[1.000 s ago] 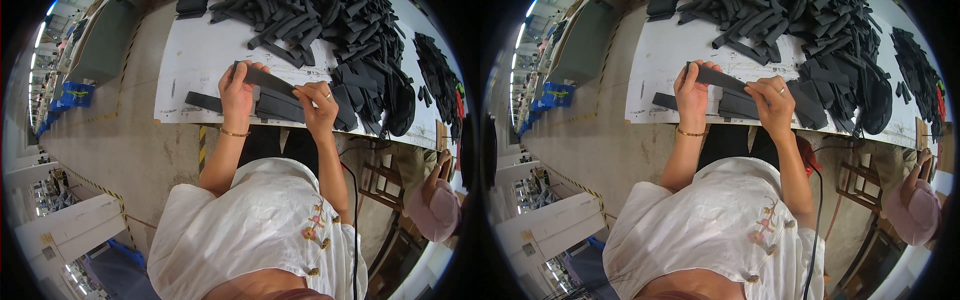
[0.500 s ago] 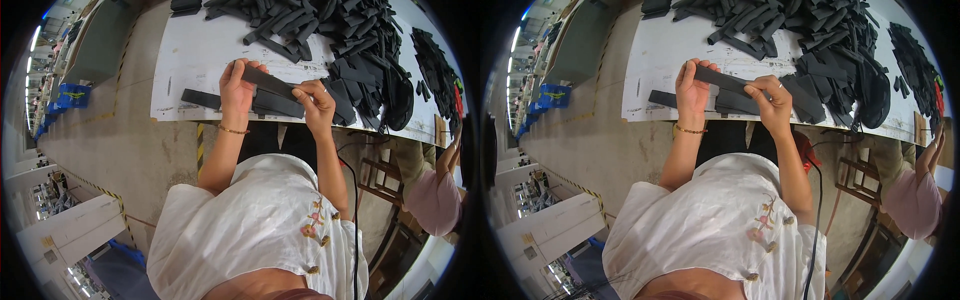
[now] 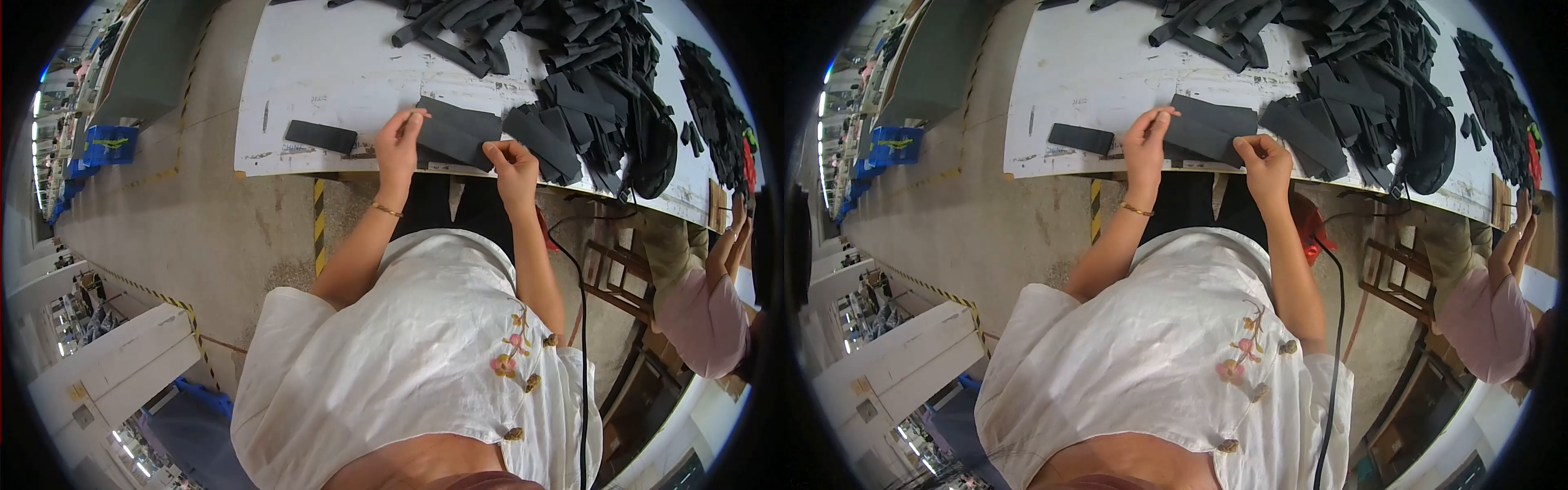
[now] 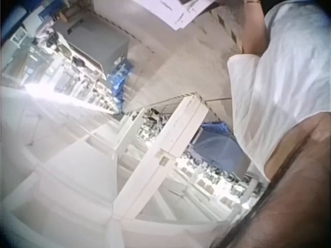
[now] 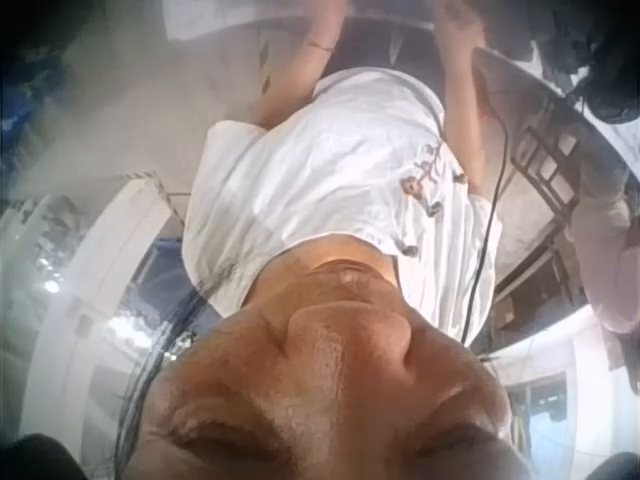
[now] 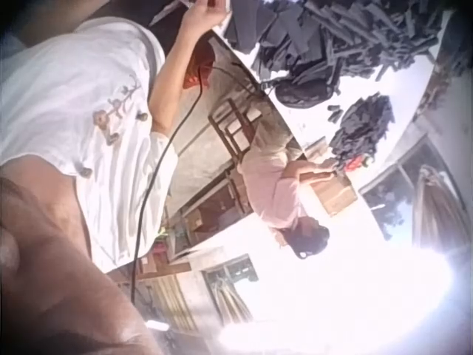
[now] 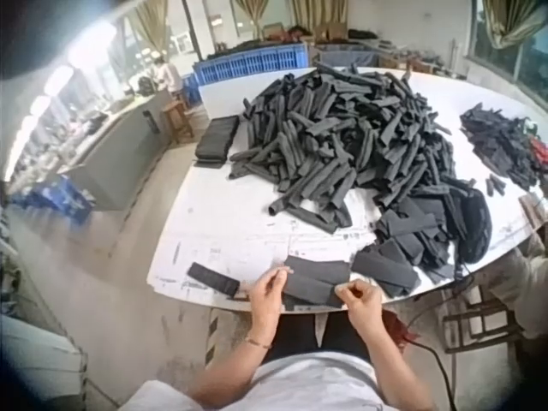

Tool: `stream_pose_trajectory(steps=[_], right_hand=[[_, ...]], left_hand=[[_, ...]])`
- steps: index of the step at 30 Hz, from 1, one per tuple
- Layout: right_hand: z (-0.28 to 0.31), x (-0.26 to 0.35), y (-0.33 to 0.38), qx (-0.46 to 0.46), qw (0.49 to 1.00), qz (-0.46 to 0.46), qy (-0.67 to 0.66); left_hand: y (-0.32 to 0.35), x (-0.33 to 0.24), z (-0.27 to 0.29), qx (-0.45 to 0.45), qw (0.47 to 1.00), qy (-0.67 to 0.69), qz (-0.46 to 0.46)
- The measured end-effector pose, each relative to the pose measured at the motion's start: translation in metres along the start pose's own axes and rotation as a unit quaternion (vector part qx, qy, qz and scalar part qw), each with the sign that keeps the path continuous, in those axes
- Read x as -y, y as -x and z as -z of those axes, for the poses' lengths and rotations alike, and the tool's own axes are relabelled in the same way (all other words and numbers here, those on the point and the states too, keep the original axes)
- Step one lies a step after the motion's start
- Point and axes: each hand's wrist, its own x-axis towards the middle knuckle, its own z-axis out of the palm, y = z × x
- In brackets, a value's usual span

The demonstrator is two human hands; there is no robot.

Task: Sorting and inspecting small grey foam components on a factory worktable.

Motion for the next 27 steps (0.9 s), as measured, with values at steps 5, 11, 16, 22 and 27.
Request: stream_pose_trajectory(steps=[5, 11, 16, 22, 27], right_hand=[[0.001, -0.022, -0.001, -0.114, 0.938, 0.110, 0.309], [0.055, 0.002, -0.022, -0.175, 0.841, 0.263, 0.440], [0.084, -0.012, -0.037, -0.070, 0.723, 0.284, 0.626], [0.089, -0.007, -0.042, 0.000, 0.719, 0.282, 0.635], [0.078, -0.021, -0.043, -0.027, 0.709, 0.309, 0.633]], left_hand=[[0.003, 0.038, 0.009, -0.051, 0.896, -0.375, -0.234], [-0.073, 0.019, -0.019, -0.041, 0.943, -0.247, -0.217], [-0.161, 0.026, -0.069, 0.058, 0.933, -0.345, 0.087], [-0.177, 0.037, -0.087, 0.022, 0.974, -0.162, 0.156], [-0.176, 0.052, -0.062, -0.020, 0.972, 0.094, 0.216]])
